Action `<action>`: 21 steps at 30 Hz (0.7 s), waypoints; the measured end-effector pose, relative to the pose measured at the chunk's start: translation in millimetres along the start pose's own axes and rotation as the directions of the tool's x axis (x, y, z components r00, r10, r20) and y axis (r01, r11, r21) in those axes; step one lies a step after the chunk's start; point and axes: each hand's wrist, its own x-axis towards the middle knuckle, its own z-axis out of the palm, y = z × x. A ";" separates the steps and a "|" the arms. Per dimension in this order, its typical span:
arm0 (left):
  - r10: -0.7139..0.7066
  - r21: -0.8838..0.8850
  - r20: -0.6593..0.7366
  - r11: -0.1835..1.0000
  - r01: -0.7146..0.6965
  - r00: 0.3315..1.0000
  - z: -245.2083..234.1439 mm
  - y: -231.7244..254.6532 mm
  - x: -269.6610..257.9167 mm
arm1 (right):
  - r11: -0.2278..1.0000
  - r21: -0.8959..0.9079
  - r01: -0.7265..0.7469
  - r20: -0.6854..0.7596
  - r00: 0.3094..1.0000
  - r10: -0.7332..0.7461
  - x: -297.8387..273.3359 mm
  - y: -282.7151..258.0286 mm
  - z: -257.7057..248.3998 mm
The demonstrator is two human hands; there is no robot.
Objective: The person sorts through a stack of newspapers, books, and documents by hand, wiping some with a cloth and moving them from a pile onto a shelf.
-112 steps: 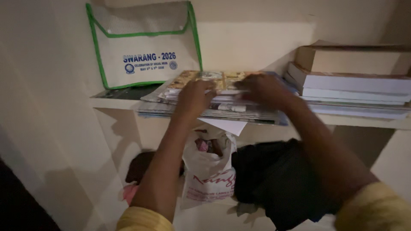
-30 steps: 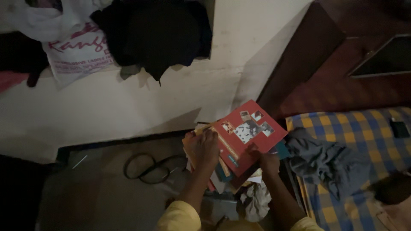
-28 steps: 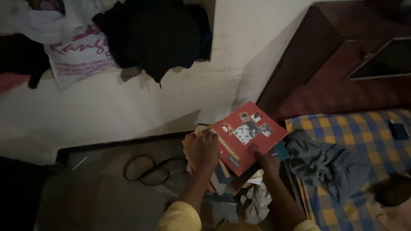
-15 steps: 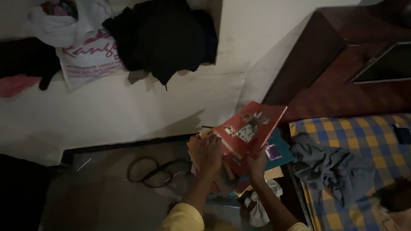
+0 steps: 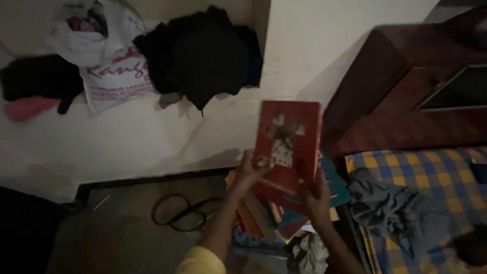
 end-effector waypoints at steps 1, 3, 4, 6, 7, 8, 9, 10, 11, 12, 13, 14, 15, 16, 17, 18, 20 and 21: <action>-0.067 -0.176 0.026 0.982 0.071 0.997 -6.7 13.7 -2.1 | 0.993 0.015 0.117 0.040 0.992 -0.118 6.8 -3.9 -7.9; -0.273 -0.130 0.008 0.954 0.272 0.962 -34.2 38.2 -5.7 | 0.937 0.060 0.343 0.113 0.931 -0.348 23.9 -17.1 -19.2; -0.108 -0.232 0.120 0.963 0.134 0.987 -55.8 45.6 -14.3 | 0.960 0.102 0.260 0.137 0.952 -0.272 32.0 -26.8 -22.4; -0.036 -0.319 0.223 0.942 0.108 0.974 -85.5 52.6 -29.5 | 0.980 0.177 0.087 0.199 0.972 -0.122 51.4 -52.8 -32.9; -0.142 -0.294 0.228 0.933 0.207 0.963 -95.7 54.6 -32.2 | 0.965 0.165 0.205 0.259 0.935 -0.243 62.9 -68.3 -33.9; -0.249 -0.270 0.225 0.913 0.306 0.942 -104.9 56.0 -36.3 | 0.934 0.164 0.319 0.323 0.877 -0.356 73.7 -87.3 -37.1; -0.200 -0.336 0.227 0.903 0.269 0.953 -110.2 56.0 -40.8 | 0.888 0.171 0.428 0.384 0.801 -0.460 81.6 -107.6 -33.4; -0.148 -0.400 0.222 0.888 0.228 0.964 -113.9 54.8 -45.9 | 0.874 0.129 0.468 0.423 0.771 -0.475 89.0 -130.3 -26.5; -0.094 -0.461 0.213 0.868 0.185 0.972 -116.7 54.1 -49.9 | 0.857 0.089 0.508 0.461 0.741 -0.488 95.6 -156.7 -24.7; -0.083 -0.542 0.135 0.828 0.144 0.987 -117.1 55.1 -49.2 | 0.834 0.049 0.549 0.498 0.711 -0.497 100.4 -183.1 -22.4; -0.076 -0.617 0.056 0.781 0.094 0.996 -117.1 59.4 -46.3 | 0.846 -0.028 0.533 0.447 0.763 -0.466 101.6 -207.0 -14.9; -0.072 -0.684 -0.022 0.729 0.037 0.997 -119.8 68.8 -44.1 | 0.854 -0.104 0.510 0.390 0.811 -0.436 101.0 -229.3 -5.1; -0.077 -0.689 -0.043 0.724 0.026 0.996 -124.3 80.8 -46.5 | 0.860 -0.176 0.479 0.328 0.852 -0.408 100.8 -247.9 6.0; -0.081 -0.693 -0.064 0.721 0.015 0.995 -130.3 94.1 -53.0 | 0.810 -0.163 0.563 0.274 0.815 -0.511 103.1 -262.6 15.4; -0.086 -0.697 -0.085 0.717 0.003 0.993 -138.5 110.3 -57.5 | 0.752 -0.154 0.641 0.218 0.764 -0.607 108.3 -274.0 21.2; -0.031 -0.718 -0.112 0.693 -0.059 0.993 -147.9 128.8 -58.4 | 0.687 -0.150 0.711 0.158 0.703 -0.693 115.7 -280.7 26.3; 0.076 -0.753 -0.166 0.634 -0.176 0.983 -166.8 169.0 -60.5 | 0.725 0.057 0.687 0.063 0.722 -0.689 122.1 -278.8 37.8; 0.116 -0.741 -0.224 0.625 -0.246 0.968 -178.6 192.0 -60.7 | 0.728 0.161 0.667 0.019 0.735 -0.677 124.0 -274.3 46.0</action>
